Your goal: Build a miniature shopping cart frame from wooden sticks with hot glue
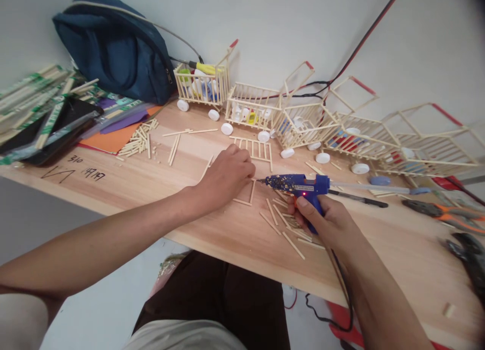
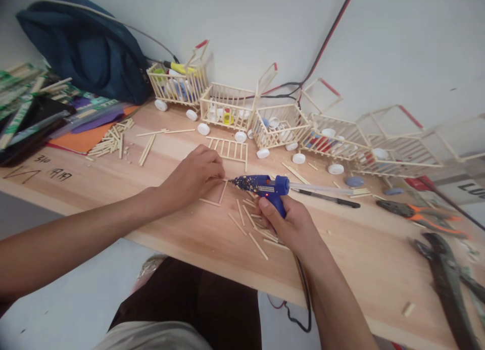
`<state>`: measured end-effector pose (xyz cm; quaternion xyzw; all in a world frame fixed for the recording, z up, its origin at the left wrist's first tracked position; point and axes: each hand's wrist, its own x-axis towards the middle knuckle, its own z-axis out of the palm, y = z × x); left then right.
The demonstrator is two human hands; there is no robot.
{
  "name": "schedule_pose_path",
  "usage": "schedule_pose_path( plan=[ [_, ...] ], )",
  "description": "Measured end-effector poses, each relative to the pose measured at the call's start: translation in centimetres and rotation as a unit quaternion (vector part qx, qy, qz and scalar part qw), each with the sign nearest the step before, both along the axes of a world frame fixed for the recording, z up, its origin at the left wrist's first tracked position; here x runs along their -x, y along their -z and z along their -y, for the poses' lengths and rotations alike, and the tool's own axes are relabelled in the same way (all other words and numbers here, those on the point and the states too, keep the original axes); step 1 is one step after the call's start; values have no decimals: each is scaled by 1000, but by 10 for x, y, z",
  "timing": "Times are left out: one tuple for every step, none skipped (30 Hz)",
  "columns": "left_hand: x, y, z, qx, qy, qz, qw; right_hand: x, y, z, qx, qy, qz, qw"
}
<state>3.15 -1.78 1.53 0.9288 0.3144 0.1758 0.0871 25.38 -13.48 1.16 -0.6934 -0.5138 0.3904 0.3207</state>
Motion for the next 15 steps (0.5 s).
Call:
schedule_pose_path(
  plan=[
    [0,-1,0,1,-1,-5,1000,0,0,0,3,-2,5,1000],
    [-1,-2,1,3,-3,-9,1000,0,0,0,8,-6,6,1000],
    [-1,-3,1,5,-6,-12,1000,0,0,0,12,-8,3,1000],
    [0,-4,1,7,-10,-12,1000,0,0,0,14,-6,-2,1000],
    [1,-5,2,10,-16,-10,1000,0,0,0,13,-2,-10,1000],
    [2,-6,2,13,-23,-7,1000,0,0,0,10,3,-17,1000],
    [3,-6,2,17,-32,-3,999,1,-1,0,6,8,-24,1000],
    [5,-7,2,22,-42,2,999,1,-1,0,5,9,-29,1000],
    [7,-7,1,29,-53,6,998,1,-2,0,8,7,-33,999],
    [9,-7,1,36,-62,8,997,2,-2,0,10,4,-35,999],
    [11,-7,1,41,-68,8,997,2,-3,0,11,4,-37,999],
    [13,-6,0,45,-69,6,997,3,-3,0,10,6,-38,999],
    [14,-6,0,47,-65,3,997,3,-4,0,8,10,-38,999],
    [15,-5,0,46,-59,-2,997,3,-4,1,4,16,-38,999],
    [15,-5,-1,45,-53,-8,998,3,-4,1,0,22,-39,999]
  ],
)
